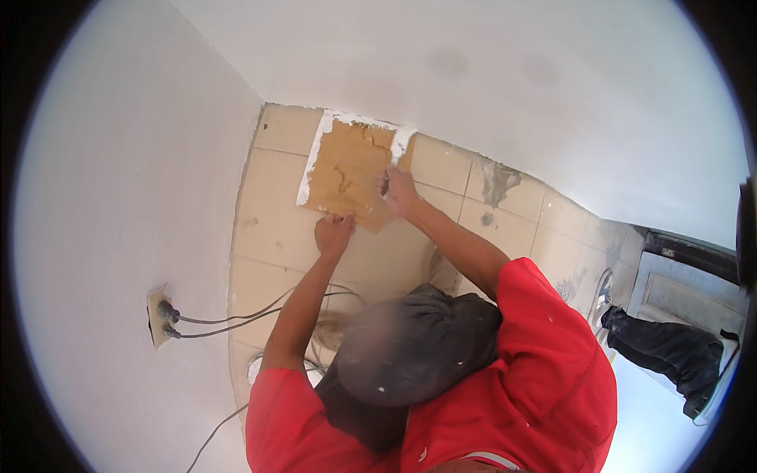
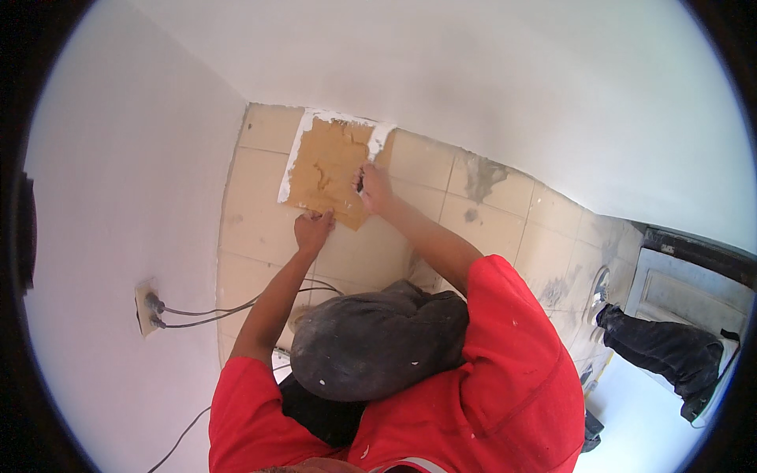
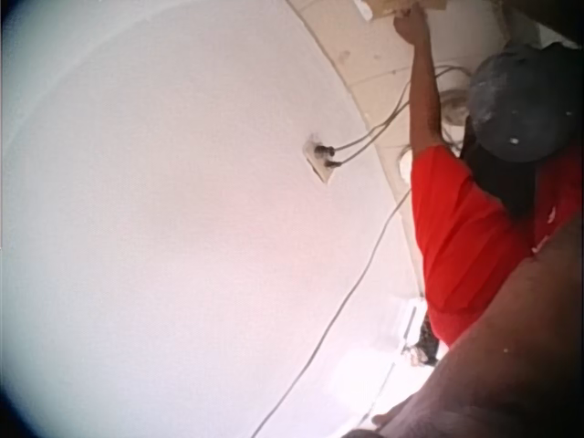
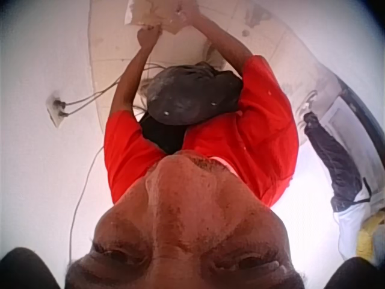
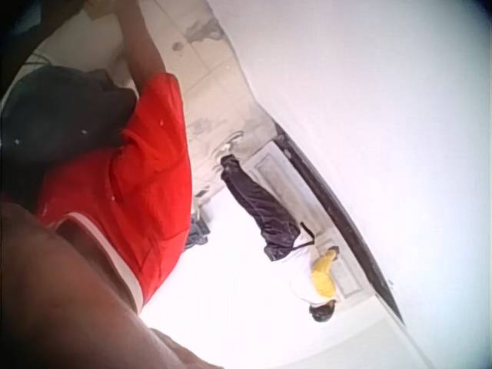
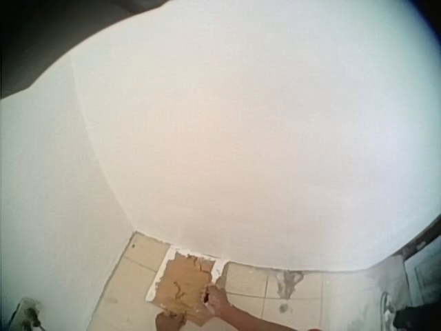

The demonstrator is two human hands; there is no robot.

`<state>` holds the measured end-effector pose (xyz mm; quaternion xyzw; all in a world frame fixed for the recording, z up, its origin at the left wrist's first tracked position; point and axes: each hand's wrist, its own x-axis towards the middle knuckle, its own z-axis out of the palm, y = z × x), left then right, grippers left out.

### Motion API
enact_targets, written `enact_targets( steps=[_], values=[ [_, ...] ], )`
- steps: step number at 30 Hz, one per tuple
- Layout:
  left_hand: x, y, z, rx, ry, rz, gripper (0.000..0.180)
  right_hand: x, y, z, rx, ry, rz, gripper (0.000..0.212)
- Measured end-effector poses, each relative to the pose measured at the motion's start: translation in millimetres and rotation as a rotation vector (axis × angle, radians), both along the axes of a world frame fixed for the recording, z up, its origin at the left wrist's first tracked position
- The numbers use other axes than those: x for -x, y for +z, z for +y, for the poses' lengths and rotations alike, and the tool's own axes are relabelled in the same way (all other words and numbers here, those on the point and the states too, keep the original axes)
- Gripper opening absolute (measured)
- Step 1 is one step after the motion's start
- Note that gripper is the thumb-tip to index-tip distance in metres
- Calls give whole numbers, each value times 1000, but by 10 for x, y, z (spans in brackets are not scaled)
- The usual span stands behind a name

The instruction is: The person applies white plaster to a corner section of a tiled wall using a putty knife. They repeatedly scoop plaster from a bucket and spread it over the exposed area, smoothing the surface.

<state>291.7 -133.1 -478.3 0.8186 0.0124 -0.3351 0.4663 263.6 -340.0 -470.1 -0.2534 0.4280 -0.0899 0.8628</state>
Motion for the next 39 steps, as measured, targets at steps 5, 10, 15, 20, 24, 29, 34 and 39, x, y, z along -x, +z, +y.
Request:
enact_targets(
  steps=[5, 10, 15, 20, 24, 29, 34, 39],
  values=[
    [18, 54, -42, -50, 18, 4, 35, -81, 64, 118, 13, 116, -41, 17],
    [-28, -322, 140, -113, -49, -138, 37, 34, 50, 260, -54, 48, -37, 19],
    [8, -242, 0, -86, -34, -37, 40, -222, -86, 58, 18, 144, -101, 20],
    [15, -129, 75, -24, 25, -4, 38, 11, 112, 310, -64, 167, -11, 19],
    [-25, -115, 60, -88, -73, -112, 36, 47, 34, 258, -22, 153, 2, 19],
    [8, -54, -30, -34, 3, -18, 34, -56, -176, 60, 74, 172, -65, 22],
    [0, -173, 45, 4, 47, -2, 35, -25, -37, 235, 20, 207, -1, 24],
    [15, -79, -12, 11, 37, 12, 35, -174, -8, 138, 82, 127, -18, 23]
  ],
)
